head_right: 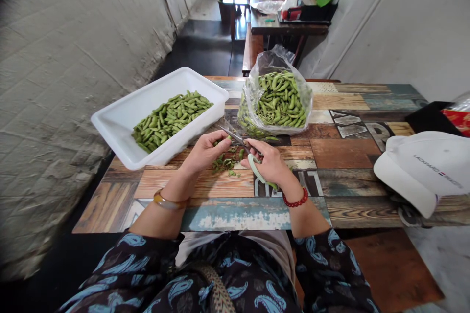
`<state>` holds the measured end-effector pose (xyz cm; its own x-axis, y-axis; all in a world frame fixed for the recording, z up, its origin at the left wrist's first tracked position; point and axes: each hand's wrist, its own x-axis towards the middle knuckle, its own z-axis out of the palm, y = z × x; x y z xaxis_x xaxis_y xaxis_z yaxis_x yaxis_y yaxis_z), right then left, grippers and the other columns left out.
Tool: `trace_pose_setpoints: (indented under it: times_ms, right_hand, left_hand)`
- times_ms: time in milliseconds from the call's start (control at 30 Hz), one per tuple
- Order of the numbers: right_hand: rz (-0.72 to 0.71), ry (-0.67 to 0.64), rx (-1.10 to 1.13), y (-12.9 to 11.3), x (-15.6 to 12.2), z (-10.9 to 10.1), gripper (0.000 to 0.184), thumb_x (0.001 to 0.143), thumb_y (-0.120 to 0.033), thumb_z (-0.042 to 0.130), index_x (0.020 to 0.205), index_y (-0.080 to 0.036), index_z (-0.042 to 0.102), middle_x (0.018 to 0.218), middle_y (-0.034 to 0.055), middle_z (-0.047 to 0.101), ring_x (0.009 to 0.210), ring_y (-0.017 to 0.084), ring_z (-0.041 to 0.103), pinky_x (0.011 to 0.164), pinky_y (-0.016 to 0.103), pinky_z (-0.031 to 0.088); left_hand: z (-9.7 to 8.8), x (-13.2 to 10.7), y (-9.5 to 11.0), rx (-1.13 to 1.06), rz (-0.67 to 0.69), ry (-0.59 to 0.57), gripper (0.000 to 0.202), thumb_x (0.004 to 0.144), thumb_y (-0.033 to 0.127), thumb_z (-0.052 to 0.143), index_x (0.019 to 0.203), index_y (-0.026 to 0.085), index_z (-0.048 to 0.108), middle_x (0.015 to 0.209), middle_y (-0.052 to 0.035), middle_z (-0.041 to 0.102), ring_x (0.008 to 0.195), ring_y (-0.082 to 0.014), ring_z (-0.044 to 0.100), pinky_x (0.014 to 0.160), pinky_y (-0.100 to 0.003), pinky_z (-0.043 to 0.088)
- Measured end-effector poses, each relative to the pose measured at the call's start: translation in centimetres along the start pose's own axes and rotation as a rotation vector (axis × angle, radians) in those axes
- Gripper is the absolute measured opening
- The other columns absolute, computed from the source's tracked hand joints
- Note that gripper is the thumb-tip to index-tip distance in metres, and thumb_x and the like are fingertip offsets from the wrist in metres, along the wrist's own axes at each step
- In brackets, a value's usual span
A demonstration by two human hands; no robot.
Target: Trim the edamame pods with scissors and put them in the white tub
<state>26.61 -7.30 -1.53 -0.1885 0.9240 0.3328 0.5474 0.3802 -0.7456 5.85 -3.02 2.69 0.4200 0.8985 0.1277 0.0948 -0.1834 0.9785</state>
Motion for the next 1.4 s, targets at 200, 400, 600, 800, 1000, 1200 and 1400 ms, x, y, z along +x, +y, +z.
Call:
trace_pose_setpoints:
  times_ms: [200, 400, 600, 800, 1000, 1200, 1400]
  right_hand:
    - [-0.062, -0.032, -0.058, 0.1, -0.1, -0.3, 0.050, 0.079, -0.035, 0.073, 0.126, -0.019, 0.063, 0.107, 0.0101, 0.070, 0.089, 0.022, 0.067, 0.082, 0.037, 0.058]
    - [-0.087, -0.017, -0.083, 0.2, -0.1, -0.5, 0.049, 0.080, -0.038, 0.074, 0.123, -0.019, 0.065, 0.106, 0.0112, 0.073, 0.101, 0.026, 0.069, 0.091, 0.041, 0.057]
    - [-0.025, 0.001, -0.039, 0.0, -0.1, -0.4, 0.047, 0.080, -0.038, 0.074, 0.122, -0.018, 0.068, 0.114, 0.0110, 0.073, 0.104, 0.026, 0.070, 0.097, 0.039, 0.055]
    - [0.198, 0.112, 0.134, 0.2, 0.2, -0.6, 0.054, 0.078, -0.040, 0.074, 0.127, -0.019, 0.066, 0.121, 0.0088, 0.071, 0.109, 0.024, 0.068, 0.097, 0.036, 0.054]
    - [0.186, 0.110, 0.164, 0.7, 0.2, -0.4, 0.057, 0.076, -0.039, 0.076, 0.128, -0.019, 0.066, 0.122, 0.0088, 0.071, 0.110, 0.025, 0.067, 0.099, 0.038, 0.054]
    - [0.182, 0.106, 0.146, 0.9, 0.2, -0.1, 0.056, 0.076, -0.042, 0.076, 0.126, -0.018, 0.067, 0.124, 0.0101, 0.070, 0.110, 0.026, 0.067, 0.097, 0.038, 0.054]
    - [0.158, 0.091, 0.110, 0.4, 0.2, -0.2, 0.058, 0.075, -0.043, 0.075, 0.125, -0.016, 0.066, 0.108, 0.0107, 0.074, 0.087, 0.021, 0.070, 0.086, 0.036, 0.057]
  left_hand:
    - [-0.2, 0.1, -0.2, 0.103, 0.017, -0.071, 0.028, 0.088, 0.036, 0.058, 0.085, 0.012, 0.072, 0.076, -0.0023, 0.064, 0.070, -0.0124, 0.052, 0.068, -0.023, 0.040]
    - [-0.2, 0.1, -0.3, 0.091, 0.038, -0.075, 0.027, 0.088, 0.036, 0.058, 0.086, 0.012, 0.070, 0.076, -0.0024, 0.063, 0.070, -0.0117, 0.051, 0.066, -0.023, 0.040]
    - [0.2, 0.1, -0.5, -0.172, -0.067, -0.071, 0.017, 0.085, 0.032, 0.058, 0.084, 0.015, 0.059, 0.060, 0.0038, 0.051, 0.048, -0.0059, 0.038, 0.048, -0.020, 0.029]
    - [0.9, 0.5, -1.2, -0.139, -0.194, -0.022, 0.011, 0.079, 0.016, 0.047, 0.085, 0.017, 0.056, 0.064, 0.0033, 0.054, 0.048, -0.0081, 0.047, 0.047, -0.021, 0.034]
    - [2.8, 0.5, -2.3, 0.826, -0.037, -0.073, 0.017, 0.085, 0.031, 0.060, 0.084, 0.016, 0.066, 0.089, -0.0100, 0.069, 0.081, -0.0209, 0.062, 0.068, -0.029, 0.043]
    - [2.8, 0.7, -2.7, 0.896, -0.066, -0.091, 0.012, 0.083, 0.026, 0.064, 0.082, 0.015, 0.066, 0.087, -0.0105, 0.069, 0.080, -0.0219, 0.062, 0.067, -0.030, 0.041]
    - [1.0, 0.7, -1.8, 0.093, -0.073, 0.011, 0.020, 0.080, 0.030, 0.067, 0.073, 0.015, 0.056, 0.062, 0.0030, 0.054, 0.056, -0.0084, 0.046, 0.055, -0.022, 0.035]
